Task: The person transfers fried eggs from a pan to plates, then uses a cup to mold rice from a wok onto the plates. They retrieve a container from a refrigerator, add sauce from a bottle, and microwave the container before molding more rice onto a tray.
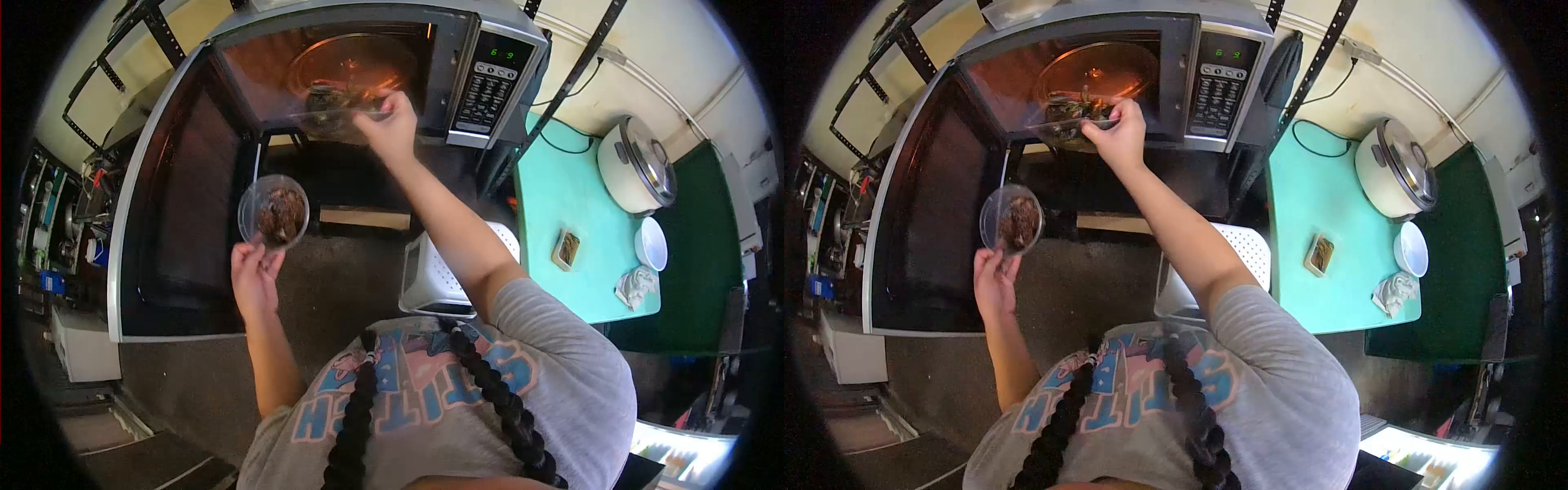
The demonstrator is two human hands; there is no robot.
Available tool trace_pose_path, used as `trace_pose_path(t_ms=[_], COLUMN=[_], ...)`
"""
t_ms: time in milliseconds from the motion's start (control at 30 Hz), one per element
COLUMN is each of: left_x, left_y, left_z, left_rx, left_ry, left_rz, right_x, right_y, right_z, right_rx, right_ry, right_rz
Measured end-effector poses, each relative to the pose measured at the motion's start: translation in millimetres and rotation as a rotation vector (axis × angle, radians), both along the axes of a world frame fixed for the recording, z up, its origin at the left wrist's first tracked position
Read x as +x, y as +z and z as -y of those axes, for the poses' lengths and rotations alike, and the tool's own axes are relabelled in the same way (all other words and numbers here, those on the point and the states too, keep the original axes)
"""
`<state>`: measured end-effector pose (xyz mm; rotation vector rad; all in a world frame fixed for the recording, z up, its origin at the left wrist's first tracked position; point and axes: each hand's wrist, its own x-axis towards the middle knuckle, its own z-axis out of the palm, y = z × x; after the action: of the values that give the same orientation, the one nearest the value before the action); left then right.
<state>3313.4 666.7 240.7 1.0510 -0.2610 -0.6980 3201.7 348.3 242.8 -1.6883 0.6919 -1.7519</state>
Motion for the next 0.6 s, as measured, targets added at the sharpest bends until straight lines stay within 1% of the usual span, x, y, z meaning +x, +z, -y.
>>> trace_pose_path(t_ms=[33, 67, 133, 167, 233, 400, 467, 567, 600], left_x=[-2.7, 7.7, 7.3, 8.6, 8.6, 2.3, -1.3, -6.6, -5.5], left_y=[6.7, -5.0, -2.5, 0.4, 1.7, 0.3, -0.7, 9.2, 8.8], left_z=[7.2, 11.9, 20.2, 24.7, 32.2, 47.0, 56.9, 66.9, 68.4], left_rx=[-0.018, -0.075, -0.104, -0.134, -0.141, -0.126, -0.186, -0.181, -0.179], left_ry=[0.038, 0.005, -0.012, -0.030, -0.019, -0.014, -0.039, -0.030, -0.032], left_rz=[-0.019, -0.008, -0.006, -0.006, -0.010, 0.008, -0.026, -0.024, -0.023], right_x=[-4.4, -9.4, -15.8, -18.3, -27.6, -49.4, -55.2, -72.4, -79.7], right_y=[5.3, 6.3, 9.3, 10.0, 7.1, 0.5, 2.7, 17.7, 17.6], right_z=[-7.3, -12.8, -21.3, -21.9, -22.4, -29.1, -34.7, -43.1, -42.6], right_rx=[-0.091, -0.089, 0.047, 0.046, -0.057, -0.014, 0.066, -0.014, 0.022], right_ry=[-0.034, -0.032, 0.006, 0.006, 0.015, 0.082, 0.168, 0.119, 0.174], right_rz=[0.013, 0.015, -0.061, -0.052, 0.037, 0.050, 0.117, 0.133, 0.177])
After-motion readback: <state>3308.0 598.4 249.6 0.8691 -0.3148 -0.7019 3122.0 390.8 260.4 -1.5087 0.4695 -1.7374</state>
